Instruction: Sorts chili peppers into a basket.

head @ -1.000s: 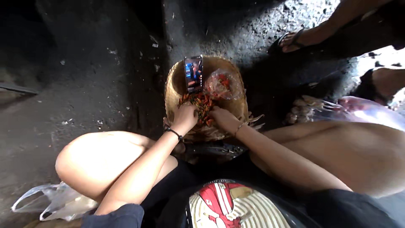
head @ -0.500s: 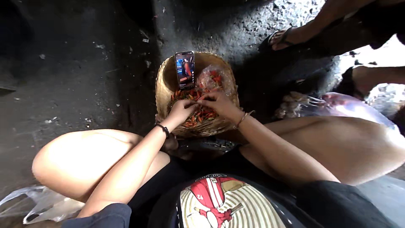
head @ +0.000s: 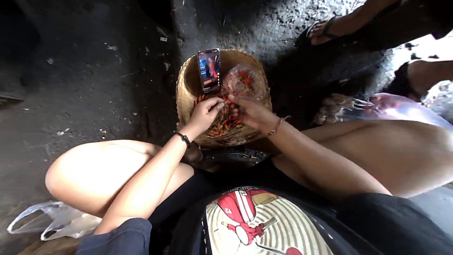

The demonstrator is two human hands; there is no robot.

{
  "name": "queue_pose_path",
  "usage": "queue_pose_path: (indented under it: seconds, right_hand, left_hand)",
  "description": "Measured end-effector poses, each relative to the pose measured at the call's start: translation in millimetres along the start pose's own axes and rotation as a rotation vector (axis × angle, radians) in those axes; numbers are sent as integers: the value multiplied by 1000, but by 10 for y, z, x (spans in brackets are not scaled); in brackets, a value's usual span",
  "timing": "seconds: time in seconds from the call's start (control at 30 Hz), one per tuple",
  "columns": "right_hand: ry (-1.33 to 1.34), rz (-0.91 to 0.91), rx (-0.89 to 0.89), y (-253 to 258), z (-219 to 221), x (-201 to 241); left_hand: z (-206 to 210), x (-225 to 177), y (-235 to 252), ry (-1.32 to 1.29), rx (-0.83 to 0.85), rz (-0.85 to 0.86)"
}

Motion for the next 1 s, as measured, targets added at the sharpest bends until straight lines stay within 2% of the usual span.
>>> queue_pose_path:
  seconds: [0.13,0.23,0.3,0.37,0.43,0.5,0.63,0.73,0.8,1.0]
  right_hand:
    - [245,-77,151,-30,190,-16]
    - [277,-115,102,63,74,-51]
    - [223,-95,11,150,-134,-96]
    - [125,-38,-49,184,-265,-139]
    - [-33,-4,-6,219,-278,-189]
    - [-242,7,22,233,-230,-249]
    - [-1022,-121,84,251,-73,-282]
    - [-1486,-101,123,221,25,-472]
    - [-1585,-98,103,238,33,-516]
    - [-1669,-197,143,171,112,-476]
  left_hand:
    - [10,-23,25,-293,23,-18]
    - [55,3,20,-460,62,-77]
    - [-21,-36,18,-288,35,-57]
    - [-97,27,14,139,46,-90]
    - [-79,217,-26,487,197,-250]
    - [-28,403,-111,656,312,-374]
    - [39,417,-95,678,286,-342]
    - [74,370,-99,628,274,-334]
    - [81,347,-82,613,262,-336]
    - [174,415,-97,554,275,-304]
Point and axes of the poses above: each hand's wrist, its own y-axis towards the middle knuckle, its own z-axis out of the palm, x = y × z, the point moved 9 cm from there along y, towards the middle knuckle, and after that the axes turned 2 degrees about y, right-handed, at the moved point
